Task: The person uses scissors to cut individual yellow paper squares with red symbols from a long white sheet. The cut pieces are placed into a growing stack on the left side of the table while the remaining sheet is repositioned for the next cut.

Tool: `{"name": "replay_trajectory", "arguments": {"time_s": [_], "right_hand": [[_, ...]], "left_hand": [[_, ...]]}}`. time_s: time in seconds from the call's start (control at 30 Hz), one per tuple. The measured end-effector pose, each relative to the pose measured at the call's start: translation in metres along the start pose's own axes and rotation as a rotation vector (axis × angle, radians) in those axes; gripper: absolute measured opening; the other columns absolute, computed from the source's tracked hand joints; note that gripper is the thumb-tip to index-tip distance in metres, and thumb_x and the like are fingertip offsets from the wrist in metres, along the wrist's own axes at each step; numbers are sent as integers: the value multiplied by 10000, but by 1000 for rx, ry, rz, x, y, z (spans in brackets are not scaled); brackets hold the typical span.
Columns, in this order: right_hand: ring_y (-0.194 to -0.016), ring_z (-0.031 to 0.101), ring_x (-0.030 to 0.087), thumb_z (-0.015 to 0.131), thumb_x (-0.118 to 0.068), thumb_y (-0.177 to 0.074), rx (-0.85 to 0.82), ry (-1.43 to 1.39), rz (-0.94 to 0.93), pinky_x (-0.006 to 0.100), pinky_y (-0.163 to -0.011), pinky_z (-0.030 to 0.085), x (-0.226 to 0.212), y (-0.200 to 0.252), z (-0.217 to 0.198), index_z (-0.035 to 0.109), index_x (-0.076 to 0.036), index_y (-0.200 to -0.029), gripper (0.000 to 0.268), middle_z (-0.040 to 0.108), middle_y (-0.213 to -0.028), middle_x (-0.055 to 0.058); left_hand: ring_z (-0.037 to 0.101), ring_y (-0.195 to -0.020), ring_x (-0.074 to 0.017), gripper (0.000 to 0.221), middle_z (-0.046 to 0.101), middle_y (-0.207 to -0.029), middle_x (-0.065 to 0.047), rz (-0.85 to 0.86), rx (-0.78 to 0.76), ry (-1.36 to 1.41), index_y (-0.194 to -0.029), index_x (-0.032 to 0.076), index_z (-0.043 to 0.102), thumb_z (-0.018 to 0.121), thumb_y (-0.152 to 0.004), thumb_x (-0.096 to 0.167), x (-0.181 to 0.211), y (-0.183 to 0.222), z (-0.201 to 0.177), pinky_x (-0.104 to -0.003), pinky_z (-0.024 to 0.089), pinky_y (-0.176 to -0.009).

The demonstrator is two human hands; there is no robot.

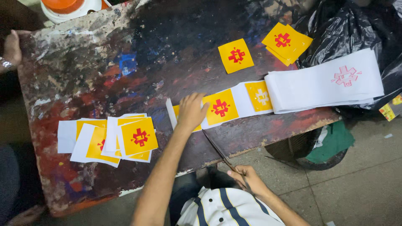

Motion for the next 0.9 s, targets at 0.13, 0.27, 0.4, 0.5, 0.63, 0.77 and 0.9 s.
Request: {"name": "replay_trajectory", "arguments": {"time_s": [0.13, 0.27, 0.4, 0.5, 0.63, 0.77, 0.9], "right_hand": [[-355, 395, 82, 733, -314, -933, 19, -62, 24, 272, -360, 274, 5, 2, -3, 510, -89, -637, 434, 474, -461, -11], [-352, 418, 105, 664, -400, -949, -12, -137, 115, 280, -363, 286, 17, 5, 5, 570, -73, -651, 452, 489, -459, 9], [-405, 427, 95, 607, -488, -975, -43, -98, 115, 273, -395, 274, 19, 10, 16, 580, -70, -657, 527, 517, -486, 15], [-460, 450, 85, 562, -541, -995, -54, -73, 62, 262, -432, 297, 12, 7, 31, 575, -83, -672, 561, 533, -526, 4], [-480, 505, 100, 545, -554, -996, -63, -121, 6, 247, -457, 358, -7, -12, 56, 577, -97, -686, 553, 535, -543, 1], [-459, 471, 102, 649, -488, -935, 98, -192, 88, 276, -417, 380, -14, -31, 67, 582, -101, -716, 450, 501, -558, -15], [-417, 458, 98, 665, -511, -925, 149, -128, 39, 266, -400, 378, -24, -42, 69, 585, -86, -699, 488, 499, -539, -3]], "left_hand": [[468, -1344, -404, 606, 531, -1441, -197, -18, -7, -152, -1336, 60, 616, 739, -862, 416, -54, 66, -7, -581, 330, -1115], [262, -1463, -466, 758, 357, -1582, -209, -163, -37, -219, -1423, 113, 569, 785, -802, 492, -75, 95, -9, -702, 144, -1165], [114, -1520, -498, 962, 207, -1648, -238, -150, -91, -124, -1513, 109, 457, 821, -736, 544, -76, 103, -8, -718, 68, -1157], [99, -1537, -489, 1017, 154, -1668, -261, -131, -66, -117, -1547, 109, 422, 823, -728, 560, -76, 111, -11, -693, 76, -1190], [110, -1543, -483, 1047, 143, -1672, -272, -105, -29, -90, -1542, 91, 415, 829, -715, 581, -73, 114, -15, -675, 84, -1210], [105, -1532, -496, 1084, 139, -1655, -296, -91, -2, -69, -1536, 82, 409, 841, -673, 577, -68, 114, -20, -680, 72, -1198], [104, -1527, -504, 1025, 177, -1656, -266, -66, 26, -94, -1530, 141, 443, 840, -686, 567, -64, 115, -18, -709, 60, -1185]]}}
Point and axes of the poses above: each hand's wrist, its own y-axis away from the middle knuckle, its own z-axis out of the palm, x = y × z, the point moved 7 cm from there along -y, towards the middle knuckle
